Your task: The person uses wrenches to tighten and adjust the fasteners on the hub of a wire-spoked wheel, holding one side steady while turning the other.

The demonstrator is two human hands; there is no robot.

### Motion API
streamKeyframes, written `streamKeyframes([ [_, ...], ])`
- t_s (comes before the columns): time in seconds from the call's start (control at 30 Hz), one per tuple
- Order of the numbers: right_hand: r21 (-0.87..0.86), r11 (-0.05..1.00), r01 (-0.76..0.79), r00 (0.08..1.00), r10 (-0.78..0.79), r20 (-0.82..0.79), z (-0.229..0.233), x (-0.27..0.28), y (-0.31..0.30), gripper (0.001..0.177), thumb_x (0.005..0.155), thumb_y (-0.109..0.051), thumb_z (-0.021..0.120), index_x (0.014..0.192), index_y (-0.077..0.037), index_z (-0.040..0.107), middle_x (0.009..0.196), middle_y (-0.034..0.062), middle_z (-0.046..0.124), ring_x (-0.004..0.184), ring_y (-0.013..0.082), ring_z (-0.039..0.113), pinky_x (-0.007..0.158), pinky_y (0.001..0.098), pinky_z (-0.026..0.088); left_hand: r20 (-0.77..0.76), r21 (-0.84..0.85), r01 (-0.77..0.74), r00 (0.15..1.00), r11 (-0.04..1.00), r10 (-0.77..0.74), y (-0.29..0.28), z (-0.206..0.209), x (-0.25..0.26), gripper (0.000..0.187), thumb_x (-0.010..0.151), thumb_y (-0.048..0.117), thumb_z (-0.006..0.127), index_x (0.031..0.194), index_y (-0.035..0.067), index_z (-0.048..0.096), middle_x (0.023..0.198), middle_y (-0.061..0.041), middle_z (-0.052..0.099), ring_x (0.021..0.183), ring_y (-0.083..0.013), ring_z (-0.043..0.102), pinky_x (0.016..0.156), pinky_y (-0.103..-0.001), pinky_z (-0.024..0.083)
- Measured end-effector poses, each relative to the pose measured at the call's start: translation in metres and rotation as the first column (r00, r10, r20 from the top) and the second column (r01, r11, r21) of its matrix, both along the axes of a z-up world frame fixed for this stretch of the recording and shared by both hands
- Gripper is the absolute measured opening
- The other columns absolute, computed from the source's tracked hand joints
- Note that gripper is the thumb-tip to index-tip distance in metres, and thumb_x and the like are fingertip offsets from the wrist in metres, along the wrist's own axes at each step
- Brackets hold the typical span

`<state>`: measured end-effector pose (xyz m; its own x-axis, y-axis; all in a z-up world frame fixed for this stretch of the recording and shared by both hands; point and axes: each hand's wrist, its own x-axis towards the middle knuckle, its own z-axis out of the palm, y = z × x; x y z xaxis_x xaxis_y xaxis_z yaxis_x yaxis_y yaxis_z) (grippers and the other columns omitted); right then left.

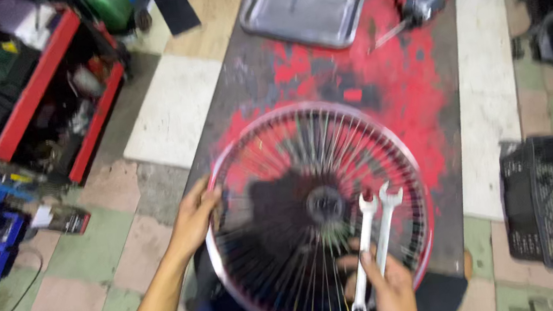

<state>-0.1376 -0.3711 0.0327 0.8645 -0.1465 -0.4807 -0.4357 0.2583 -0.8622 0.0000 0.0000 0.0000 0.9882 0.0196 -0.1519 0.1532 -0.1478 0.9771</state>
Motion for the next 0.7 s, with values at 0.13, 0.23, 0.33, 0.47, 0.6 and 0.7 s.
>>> streamKeyframes([
  [0.13,0.020,1.000,0.019,0.997,-0.021,0.077,0.011,-0.003,0.014,0.044,0.098,-0.026,0.054,0.130,0.002,0.062,0.084,0.0188,0.078,0.046,0.0168,0.063,0.042,0.0296,0.048,-0.012,0.237,-0.150,0.987,0.960,0.158,-0.034,0.073,0.007,0.049,0.098,0.029,0.068,0.141,0.007,0.060,0.087,-0.012,0.066,0.077,-0.0240,0.059,0.073,-0.039,0.047],
  [0.23,0.055,0.998,0.023,0.998,-0.027,0.063,0.002,-0.032,0.024,0.042,0.099,-0.027,0.054,0.125,0.005,0.062,0.081,0.0191,0.077,0.044,0.0168,0.060,0.041,0.0294,0.046,0.608,0.559,-0.456,0.793,0.693,0.031,-0.045,0.111,-0.025,0.046,0.093,0.024,0.072,0.129,-0.001,0.059,0.098,-0.019,0.068,0.088,-0.0320,0.064,0.078,-0.039,0.051],
  [0.33,0.096,0.995,0.018,0.997,-0.025,0.075,-0.007,-0.036,0.023,0.041,0.098,-0.028,0.054,0.122,0.004,0.063,0.078,0.0207,0.077,0.042,0.0184,0.060,0.039,0.0296,0.046,0.732,0.526,-0.473,0.675,0.707,-0.093,-0.072,0.133,-0.039,0.032,0.093,0.021,0.073,0.116,0.003,0.062,0.098,-0.018,0.067,0.088,-0.0341,0.065,0.079,-0.042,0.051],
  [0.47,0.134,0.991,0.024,0.997,-0.033,0.067,-0.040,-0.057,0.022,0.038,0.097,-0.028,0.055,0.117,0.002,0.067,0.076,0.0196,0.078,0.043,0.0192,0.062,0.041,0.0299,0.048,0.230,0.303,0.233,0.923,0.924,-0.308,-0.125,0.124,-0.091,0.024,0.088,0.025,0.074,0.098,0.004,0.073,0.088,-0.013,0.073,0.077,-0.0250,0.072,0.069,-0.038,0.056],
  [0.6,0.161,0.987,0.021,0.999,-0.028,0.040,-0.075,-0.069,0.032,0.038,0.100,-0.030,0.057,0.101,0.006,0.068,0.058,0.0173,0.068,0.039,0.0212,0.060,0.038,0.0319,0.045,0.146,0.108,0.542,0.821,0.834,-0.552,-0.160,0.107,-0.107,0.026,0.097,0.027,0.066,0.102,0.001,0.071,0.087,-0.012,0.072,0.076,-0.0202,0.071,0.067,-0.035,0.055],
  [0.7,0.141,0.989,-0.048,0.999,0.046,0.019,-0.085,-0.072,0.033,0.042,0.100,-0.033,0.055,0.099,0.006,0.071,0.054,0.0161,0.068,0.039,0.0206,0.061,0.039,0.0306,0.044,-0.175,0.032,0.481,0.866,0.876,-0.469,-0.169,0.088,-0.107,0.031,0.099,0.031,0.066,0.092,0.001,0.070,0.068,-0.013,0.068,0.062,-0.0157,0.061,0.058,-0.034,0.052],
])
